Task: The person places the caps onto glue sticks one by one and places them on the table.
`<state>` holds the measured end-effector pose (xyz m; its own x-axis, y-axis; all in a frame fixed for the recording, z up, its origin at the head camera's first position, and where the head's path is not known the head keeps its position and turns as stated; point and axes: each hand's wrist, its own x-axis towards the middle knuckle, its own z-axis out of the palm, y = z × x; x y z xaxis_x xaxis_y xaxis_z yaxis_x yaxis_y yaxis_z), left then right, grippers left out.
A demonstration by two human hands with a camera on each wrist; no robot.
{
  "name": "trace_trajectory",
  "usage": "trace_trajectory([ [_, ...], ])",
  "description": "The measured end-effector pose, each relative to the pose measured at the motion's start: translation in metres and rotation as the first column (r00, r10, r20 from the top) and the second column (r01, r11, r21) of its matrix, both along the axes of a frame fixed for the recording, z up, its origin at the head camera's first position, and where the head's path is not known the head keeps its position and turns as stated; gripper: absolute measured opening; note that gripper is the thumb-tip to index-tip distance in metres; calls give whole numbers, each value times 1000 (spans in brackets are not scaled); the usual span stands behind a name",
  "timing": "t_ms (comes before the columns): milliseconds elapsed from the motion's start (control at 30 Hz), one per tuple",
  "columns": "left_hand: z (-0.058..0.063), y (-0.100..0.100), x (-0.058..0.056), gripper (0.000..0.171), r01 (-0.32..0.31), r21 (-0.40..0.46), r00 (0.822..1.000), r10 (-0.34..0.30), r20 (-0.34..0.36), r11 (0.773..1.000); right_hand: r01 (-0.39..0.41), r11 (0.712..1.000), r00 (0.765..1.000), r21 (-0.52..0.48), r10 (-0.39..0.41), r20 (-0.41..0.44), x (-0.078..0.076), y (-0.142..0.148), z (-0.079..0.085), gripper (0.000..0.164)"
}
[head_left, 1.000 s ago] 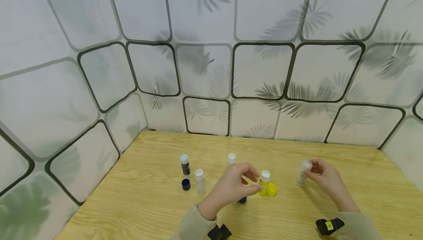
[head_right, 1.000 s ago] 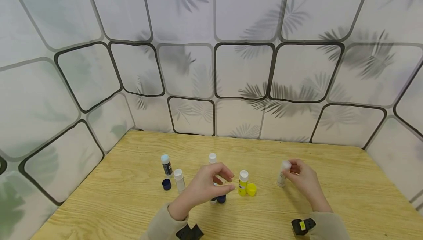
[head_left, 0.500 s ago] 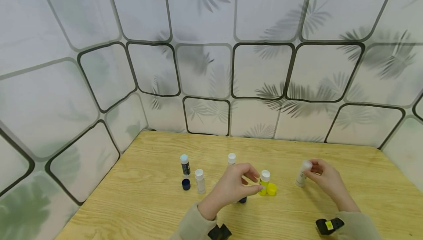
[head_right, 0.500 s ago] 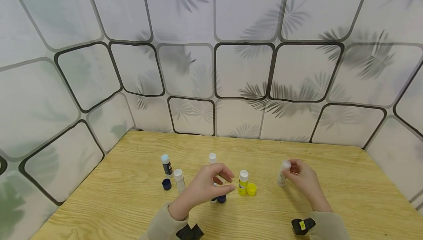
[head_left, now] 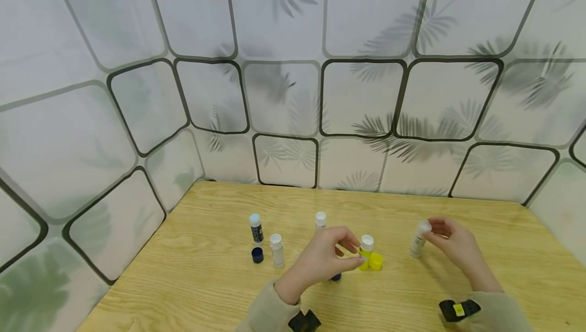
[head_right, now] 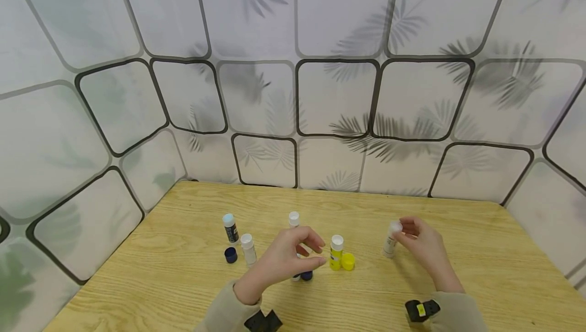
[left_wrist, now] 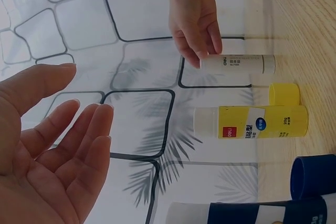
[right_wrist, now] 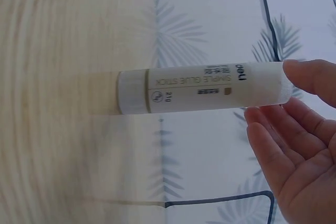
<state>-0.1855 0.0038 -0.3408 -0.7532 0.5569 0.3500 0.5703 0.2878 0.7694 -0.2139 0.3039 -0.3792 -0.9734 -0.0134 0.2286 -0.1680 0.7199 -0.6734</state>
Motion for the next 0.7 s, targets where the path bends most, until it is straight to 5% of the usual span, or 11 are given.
trace_trajectory([
  [700,1,-1,0,16,14,13,999,-15,29,1000,-6,1000,998,-1,6,-65,12,-5,24,48],
])
